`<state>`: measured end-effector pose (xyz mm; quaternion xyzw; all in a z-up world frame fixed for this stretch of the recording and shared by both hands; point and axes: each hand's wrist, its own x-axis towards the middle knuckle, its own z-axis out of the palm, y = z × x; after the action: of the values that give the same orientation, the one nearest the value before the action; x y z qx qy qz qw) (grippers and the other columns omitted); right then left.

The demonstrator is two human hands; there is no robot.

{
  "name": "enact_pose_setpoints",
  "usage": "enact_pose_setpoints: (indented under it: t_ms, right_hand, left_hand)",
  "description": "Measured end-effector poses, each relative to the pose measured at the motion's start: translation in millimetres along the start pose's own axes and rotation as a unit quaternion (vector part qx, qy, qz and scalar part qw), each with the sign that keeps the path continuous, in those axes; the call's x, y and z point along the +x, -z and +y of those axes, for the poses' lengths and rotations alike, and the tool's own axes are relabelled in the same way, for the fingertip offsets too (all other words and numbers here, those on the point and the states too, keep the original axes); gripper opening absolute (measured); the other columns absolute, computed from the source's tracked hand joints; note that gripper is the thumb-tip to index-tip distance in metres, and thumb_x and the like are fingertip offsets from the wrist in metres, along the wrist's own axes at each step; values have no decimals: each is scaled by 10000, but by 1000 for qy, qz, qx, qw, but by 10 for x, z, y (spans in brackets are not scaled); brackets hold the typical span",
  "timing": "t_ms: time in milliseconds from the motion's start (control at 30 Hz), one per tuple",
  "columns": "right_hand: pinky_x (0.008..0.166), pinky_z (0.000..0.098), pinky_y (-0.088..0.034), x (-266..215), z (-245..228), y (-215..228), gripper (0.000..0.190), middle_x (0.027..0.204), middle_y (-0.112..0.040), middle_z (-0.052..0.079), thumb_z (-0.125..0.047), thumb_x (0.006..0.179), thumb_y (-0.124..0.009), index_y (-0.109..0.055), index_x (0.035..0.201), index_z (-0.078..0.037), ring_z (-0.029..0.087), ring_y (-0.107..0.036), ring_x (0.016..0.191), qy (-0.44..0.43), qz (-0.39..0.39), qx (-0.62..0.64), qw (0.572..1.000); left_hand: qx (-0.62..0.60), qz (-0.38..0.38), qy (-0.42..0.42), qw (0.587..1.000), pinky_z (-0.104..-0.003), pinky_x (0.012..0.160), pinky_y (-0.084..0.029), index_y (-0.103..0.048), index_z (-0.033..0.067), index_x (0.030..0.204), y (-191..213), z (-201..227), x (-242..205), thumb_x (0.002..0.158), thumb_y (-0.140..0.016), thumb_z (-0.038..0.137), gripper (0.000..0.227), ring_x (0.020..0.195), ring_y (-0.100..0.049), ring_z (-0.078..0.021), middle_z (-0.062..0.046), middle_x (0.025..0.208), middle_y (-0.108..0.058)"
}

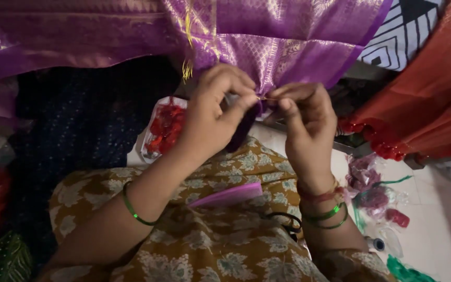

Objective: Attaching decorative tassels to the edge of a purple saree using a needle and thread.

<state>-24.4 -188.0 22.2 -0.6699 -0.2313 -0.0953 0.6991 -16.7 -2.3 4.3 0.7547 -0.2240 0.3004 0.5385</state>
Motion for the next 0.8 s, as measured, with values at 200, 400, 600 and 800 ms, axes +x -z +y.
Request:
enact_pose_setpoints:
  t_ms: [200, 400, 600, 800]
  right_hand:
    - [630, 230, -529, -14, 157, -16, 105, 1088, -626, 67, -14, 1107, -531, -443, 1107, -72, 103, -601, 739, 13, 16, 66, 998]
    - [562, 193, -440, -57, 193, -54, 106, 1068, -625, 51, -42, 1118, -543, -440, 1110, -64, 39, -498, 674, 4, 29, 27, 999]
    - [666, 309, -475, -447, 434, -119, 66, 953, -602, 83, 19, 983, -644, -595, 1016, -9, 182, -572, 780, 98, -47, -294, 950]
    - [724, 400, -549, -1368, 667, 94, 286, 1080, -655, 180, -35, 856, -642, -644, 1142, -28, 356, -664, 888, 40, -271, -426, 862]
  left_hand:
    - [10, -38, 9, 999, -307, 805, -589, -488, 19, 986, -15, 49, 116, 967, -566, -110, 152, 896, -740, -179, -68, 982, -706]
    - [-86, 7, 112, 990, -269, 838, -654, -555, 43, 952, -97, -265, 67, 969, -588, -57, 106, 949, -763, -131, -33, 986, -737]
    - [-320, -64, 384, 863, -264, 826, -547, -758, 59, 954, -225, -318, -373, 881, -775, 85, 79, 897, -686, -109, -28, 955, -768]
    - [-201, 54, 228, 951, -277, 793, -500, -763, 31, 944, -377, -740, -496, 886, -836, 107, 120, 860, -601, -108, -16, 971, -653]
